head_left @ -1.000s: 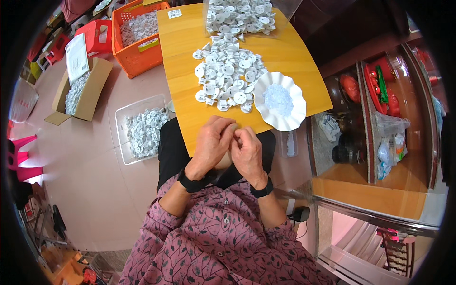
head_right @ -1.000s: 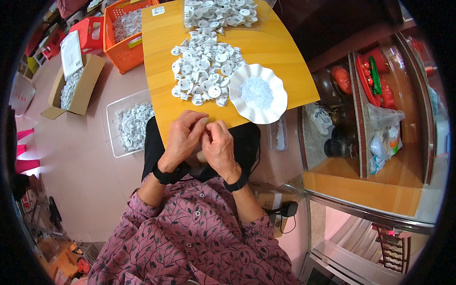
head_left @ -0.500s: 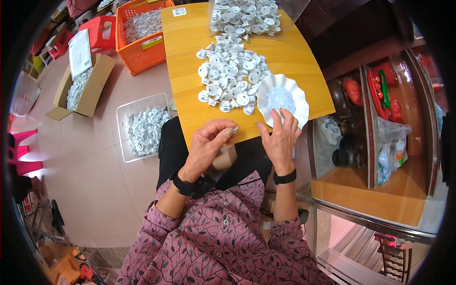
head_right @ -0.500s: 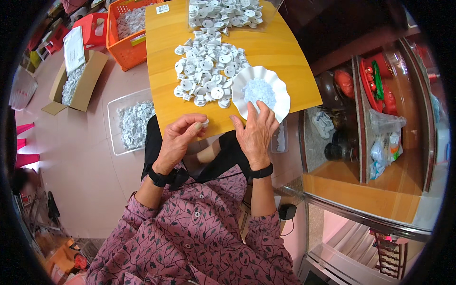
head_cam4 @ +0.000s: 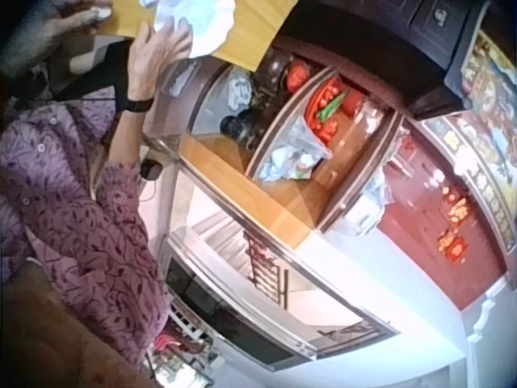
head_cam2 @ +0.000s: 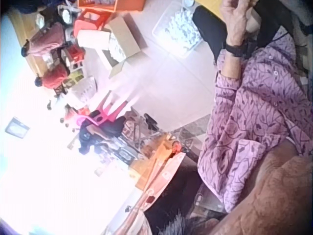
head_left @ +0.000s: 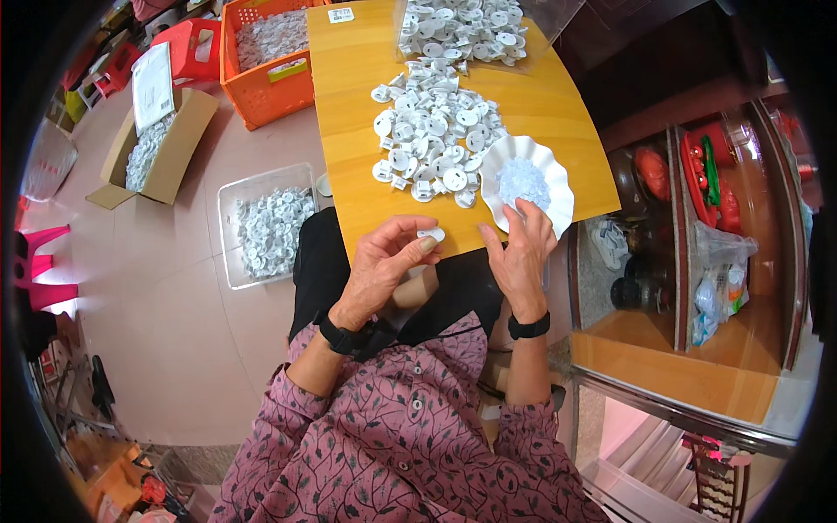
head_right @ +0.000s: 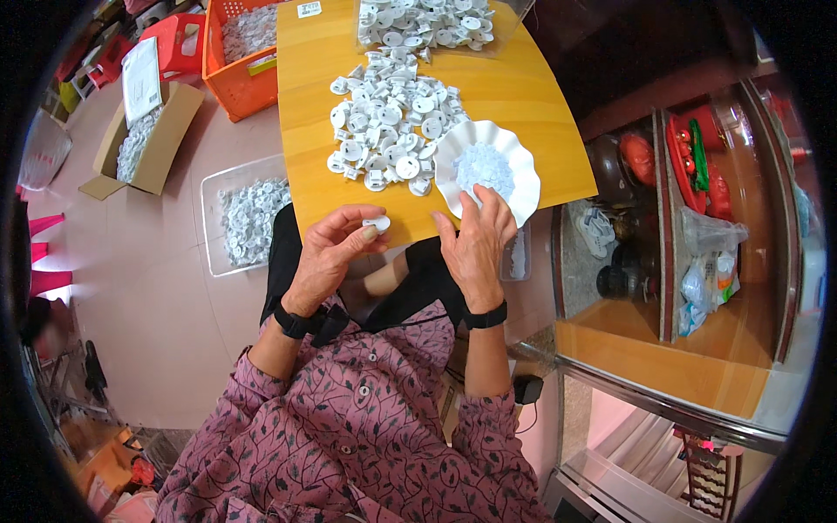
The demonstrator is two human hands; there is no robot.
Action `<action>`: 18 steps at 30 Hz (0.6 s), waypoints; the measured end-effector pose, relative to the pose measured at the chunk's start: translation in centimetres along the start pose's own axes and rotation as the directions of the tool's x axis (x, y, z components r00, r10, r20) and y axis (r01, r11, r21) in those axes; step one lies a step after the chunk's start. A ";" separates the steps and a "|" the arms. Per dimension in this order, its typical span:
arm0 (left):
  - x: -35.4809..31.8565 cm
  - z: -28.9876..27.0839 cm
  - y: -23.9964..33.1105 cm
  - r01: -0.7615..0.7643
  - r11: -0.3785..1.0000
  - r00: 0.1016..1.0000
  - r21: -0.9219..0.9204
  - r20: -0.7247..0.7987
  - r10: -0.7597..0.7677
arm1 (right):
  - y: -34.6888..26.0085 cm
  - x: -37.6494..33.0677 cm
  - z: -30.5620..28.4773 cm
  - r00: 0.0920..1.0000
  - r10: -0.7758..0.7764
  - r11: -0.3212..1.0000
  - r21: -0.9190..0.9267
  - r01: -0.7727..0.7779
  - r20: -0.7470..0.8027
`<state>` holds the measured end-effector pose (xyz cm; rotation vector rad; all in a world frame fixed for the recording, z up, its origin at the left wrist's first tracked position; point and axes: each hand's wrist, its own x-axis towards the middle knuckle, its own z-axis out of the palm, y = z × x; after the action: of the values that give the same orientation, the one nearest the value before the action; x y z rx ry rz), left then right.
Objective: Sorting and inspecting small white plastic components by hand.
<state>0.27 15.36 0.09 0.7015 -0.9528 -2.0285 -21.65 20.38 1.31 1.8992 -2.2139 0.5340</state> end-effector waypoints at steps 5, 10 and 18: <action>0.0 -0.1 0.0 0.009 0.999 1.000 -0.032 -0.018 -0.010 | 0.1 -0.9 0.1 0.996 0.054 0.983 0.182 -0.039 -0.077; 0.0 -0.5 -0.3 -0.003 1.000 1.000 -0.030 -0.003 0.003 | -0.7 -0.9 -0.2 0.983 0.105 0.959 0.275 -0.060 -0.150; 0.1 -0.9 -0.5 -0.001 1.000 0.999 -0.021 0.036 0.002 | -3.2 -0.8 -2.2 0.939 0.338 0.660 0.696 -0.284 0.062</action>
<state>0.67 15.18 -0.88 0.6547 -0.9507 -2.0535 -18.59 21.54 3.60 1.6887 -2.5153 1.6902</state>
